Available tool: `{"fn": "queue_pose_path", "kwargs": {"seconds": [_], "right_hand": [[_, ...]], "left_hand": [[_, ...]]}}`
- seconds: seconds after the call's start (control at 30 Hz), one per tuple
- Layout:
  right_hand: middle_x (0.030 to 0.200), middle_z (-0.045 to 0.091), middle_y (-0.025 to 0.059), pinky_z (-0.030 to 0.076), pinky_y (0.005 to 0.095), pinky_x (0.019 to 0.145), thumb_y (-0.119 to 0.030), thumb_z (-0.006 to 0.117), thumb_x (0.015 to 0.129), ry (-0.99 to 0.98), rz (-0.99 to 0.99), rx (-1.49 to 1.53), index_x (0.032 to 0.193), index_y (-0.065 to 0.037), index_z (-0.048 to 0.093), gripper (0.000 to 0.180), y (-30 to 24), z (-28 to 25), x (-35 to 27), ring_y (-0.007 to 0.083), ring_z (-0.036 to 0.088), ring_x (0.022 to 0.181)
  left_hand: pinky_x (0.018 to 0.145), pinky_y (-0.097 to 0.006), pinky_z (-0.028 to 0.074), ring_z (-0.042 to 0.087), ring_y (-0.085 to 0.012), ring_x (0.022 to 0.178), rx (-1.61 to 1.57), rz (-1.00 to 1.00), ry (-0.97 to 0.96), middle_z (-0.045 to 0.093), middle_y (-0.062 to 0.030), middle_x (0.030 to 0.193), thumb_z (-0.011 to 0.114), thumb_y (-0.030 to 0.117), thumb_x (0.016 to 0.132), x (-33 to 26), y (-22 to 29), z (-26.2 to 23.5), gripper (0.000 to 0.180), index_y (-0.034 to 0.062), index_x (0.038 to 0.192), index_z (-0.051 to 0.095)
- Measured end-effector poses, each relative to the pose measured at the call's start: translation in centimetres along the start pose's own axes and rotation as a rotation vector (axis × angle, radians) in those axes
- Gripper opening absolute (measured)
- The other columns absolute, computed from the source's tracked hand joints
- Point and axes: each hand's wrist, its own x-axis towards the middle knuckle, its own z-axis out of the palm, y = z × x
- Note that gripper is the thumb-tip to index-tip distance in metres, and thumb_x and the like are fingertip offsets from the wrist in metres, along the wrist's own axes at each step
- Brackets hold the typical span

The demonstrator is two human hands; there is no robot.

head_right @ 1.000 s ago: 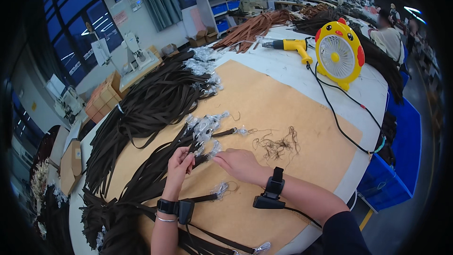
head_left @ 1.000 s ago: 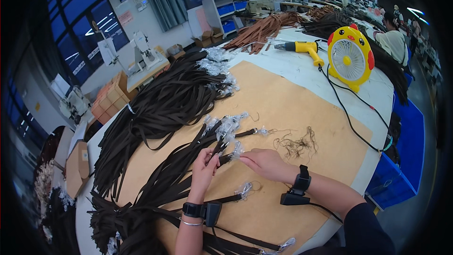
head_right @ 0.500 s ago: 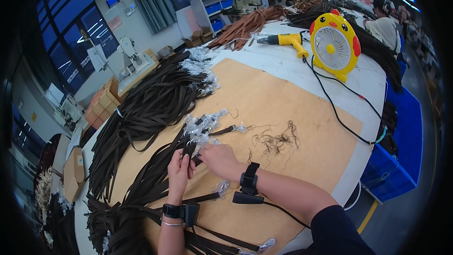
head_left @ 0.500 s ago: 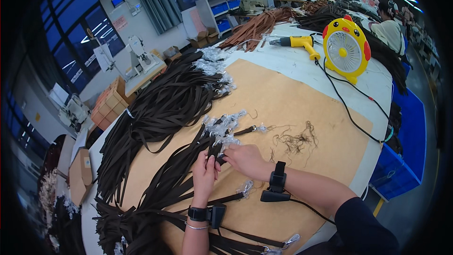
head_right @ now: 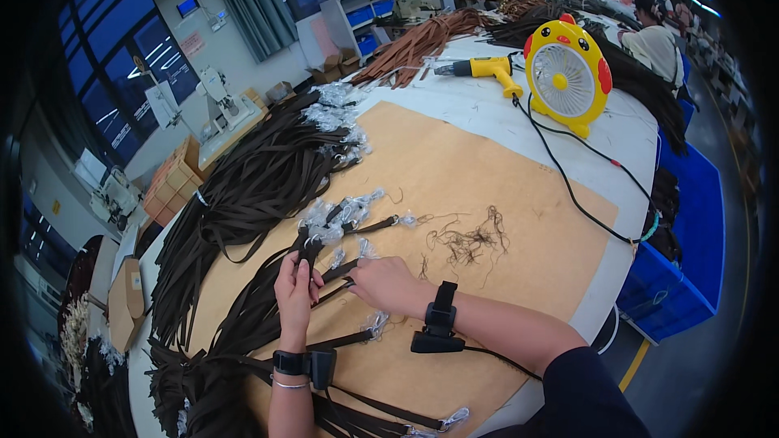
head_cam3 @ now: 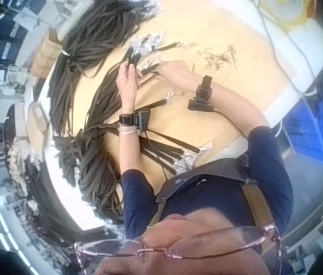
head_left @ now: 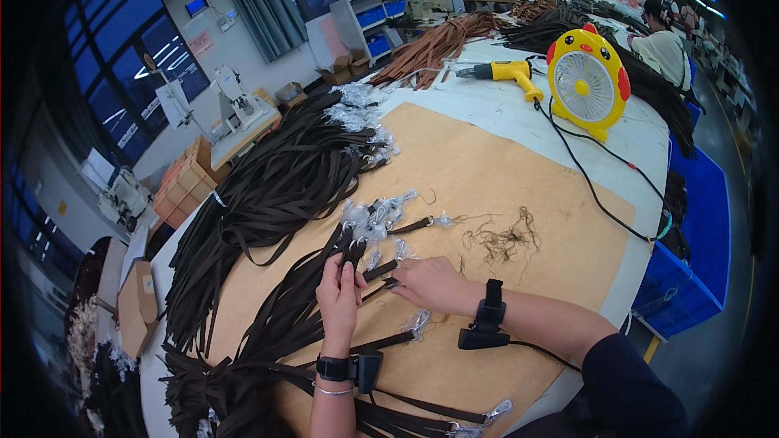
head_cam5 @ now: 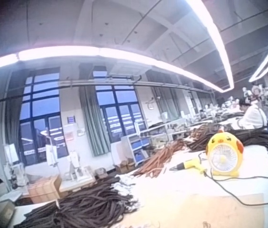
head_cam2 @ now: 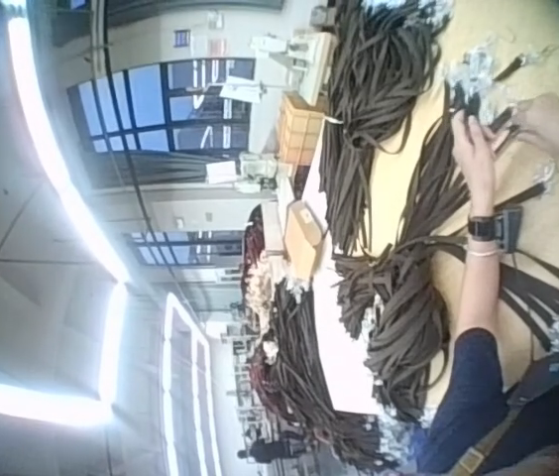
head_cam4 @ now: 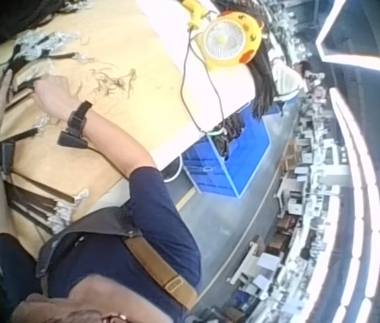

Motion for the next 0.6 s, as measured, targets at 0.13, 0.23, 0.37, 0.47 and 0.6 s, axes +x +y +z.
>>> {"fn": "queue_pose_path", "kwargs": {"seconds": [0.13, 0.23, 0.37, 0.47, 0.6], "right_hand": [[0.092, 0.066, 0.0115, 0.055, 0.0432, 0.068, -0.031, 0.064, 0.091, 0.139, 0.09, 0.084, 0.096, -0.005, 0.066, 0.026, 0.0, -0.3, -0.8, 0.0308, 0.068, 0.082], [0.092, 0.066, 0.0121, 0.054, 0.0436, 0.068, -0.03, 0.064, 0.091, 0.166, 0.053, 0.12, 0.096, -0.004, 0.066, 0.027, 0.7, 0.5, 0.1, 0.0317, 0.068, 0.081], [0.09, 0.066, 0.0133, 0.054, 0.0432, 0.068, -0.03, 0.064, 0.092, 0.15, 0.016, 0.155, 0.095, -0.005, 0.067, 0.026, 1.7, 1.8, 0.5, 0.0335, 0.067, 0.08], [0.091, 0.067, 0.0104, 0.053, 0.0429, 0.069, -0.033, 0.064, 0.092, 0.063, 0.119, 0.094, 0.106, -0.009, 0.068, 0.028, 1.6, 0.7, -1.0, 0.0322, 0.067, 0.084], [0.091, 0.07, 0.0107, 0.053, 0.0437, 0.071, -0.035, 0.066, 0.09, -0.07, 0.061, 0.244, 0.107, -0.01, 0.068, 0.03, 0.9, -0.4, -4.0, 0.0329, 0.068, 0.082]], "left_hand": [[0.05, -0.022, 0.039, 0.048, -0.0042, 0.055, 0.051, 0.037, -0.009, 0.061, -0.0017, 0.073, 0.053, 0.011, 0.101, 0.4, -0.5, 0.1, 0.026, -0.0004, 0.123, 0.058], [0.056, -0.023, 0.042, 0.05, -0.006, 0.06, 0.101, 0.029, -0.044, 0.062, -0.0014, 0.075, 0.054, 0.012, 0.1, 0.6, -1.4, 0.3, 0.026, -0.0006, 0.122, 0.059], [0.062, -0.024, 0.044, 0.051, -0.0076, 0.064, 0.113, 0.065, -0.031, 0.062, -0.0023, 0.074, 0.054, 0.01, 0.1, 0.6, -1.8, 0.4, 0.024, -0.0005, 0.12, 0.06], [0.06, -0.023, 0.045, 0.054, -0.009, 0.069, 0.21, 0.081, -0.031, 0.061, -0.0029, 0.083, 0.058, 0.01, 0.098, 0.9, -1.6, 0.0, 0.03, 0.0013, 0.127, 0.057], [0.086, -0.038, 0.046, 0.057, -0.0273, 0.097, 0.72, 0.442, 0.013, 0.059, -0.0111, 0.104, 0.066, 0.0, 0.083, -0.7, -0.4, -1.4, 0.043, 0.005, 0.125, 0.059]]}}
